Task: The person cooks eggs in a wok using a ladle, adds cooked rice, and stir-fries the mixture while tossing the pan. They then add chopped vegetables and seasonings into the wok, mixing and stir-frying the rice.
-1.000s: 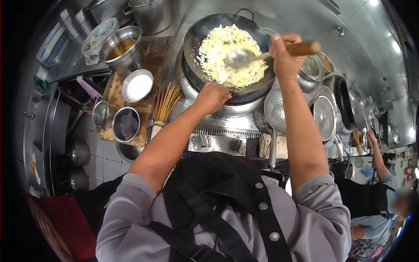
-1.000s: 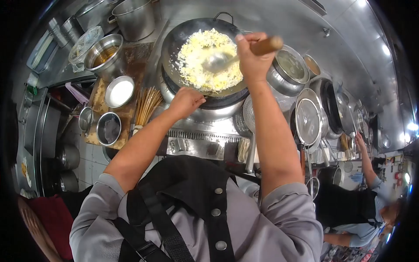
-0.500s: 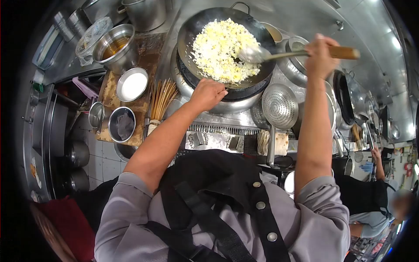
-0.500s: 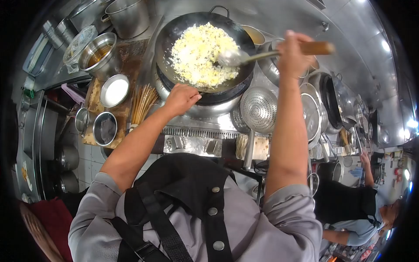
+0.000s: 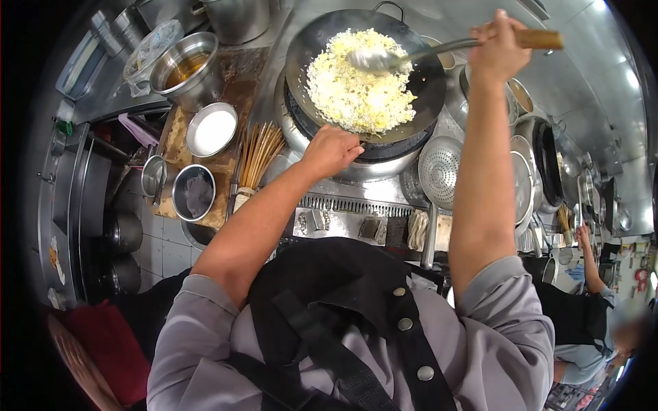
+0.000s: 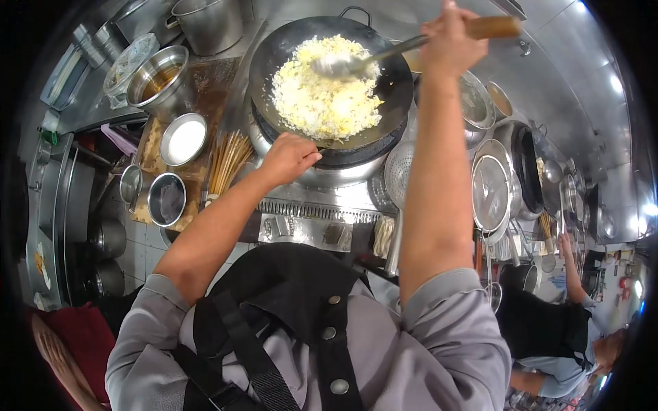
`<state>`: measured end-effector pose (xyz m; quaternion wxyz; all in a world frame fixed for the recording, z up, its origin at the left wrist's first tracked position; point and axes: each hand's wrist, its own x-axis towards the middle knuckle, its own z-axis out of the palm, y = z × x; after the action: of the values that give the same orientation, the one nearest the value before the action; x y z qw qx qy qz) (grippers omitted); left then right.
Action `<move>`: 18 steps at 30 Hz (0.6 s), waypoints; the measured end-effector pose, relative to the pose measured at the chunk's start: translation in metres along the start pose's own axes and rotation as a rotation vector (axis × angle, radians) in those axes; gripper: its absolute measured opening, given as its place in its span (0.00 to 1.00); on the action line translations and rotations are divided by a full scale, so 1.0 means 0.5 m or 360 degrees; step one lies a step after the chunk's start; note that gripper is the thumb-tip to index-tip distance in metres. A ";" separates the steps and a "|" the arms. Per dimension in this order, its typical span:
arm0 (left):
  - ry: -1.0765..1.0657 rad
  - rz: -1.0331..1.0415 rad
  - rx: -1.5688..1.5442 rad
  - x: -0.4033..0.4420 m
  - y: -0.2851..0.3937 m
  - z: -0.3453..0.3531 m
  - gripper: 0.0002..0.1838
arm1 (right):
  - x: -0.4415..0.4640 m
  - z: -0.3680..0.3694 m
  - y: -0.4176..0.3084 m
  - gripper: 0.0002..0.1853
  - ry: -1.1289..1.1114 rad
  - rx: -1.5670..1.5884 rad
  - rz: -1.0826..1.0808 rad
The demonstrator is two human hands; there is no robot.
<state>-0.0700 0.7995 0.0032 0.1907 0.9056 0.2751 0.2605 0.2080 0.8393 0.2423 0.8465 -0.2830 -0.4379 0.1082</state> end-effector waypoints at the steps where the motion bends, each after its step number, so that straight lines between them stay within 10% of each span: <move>1: 0.0034 0.0021 -0.0003 -0.002 0.000 0.002 0.12 | -0.026 0.019 0.028 0.08 -0.0005 0.0002 0.0008; 6: 0.0009 0.0048 0.0026 -0.005 0.004 0.001 0.12 | -0.028 0.115 0.023 0.10 -0.0110 0.0004 0.0279; 18: 0.0061 0.0028 -0.0040 -0.007 0.007 -0.002 0.14 | -0.024 0.019 0.054 0.09 0.0066 -0.0193 -0.0265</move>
<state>-0.0714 0.7948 0.0046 0.1946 0.9003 0.2675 0.2830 0.1947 0.8596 0.2230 0.8427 -0.2985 -0.4481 0.0048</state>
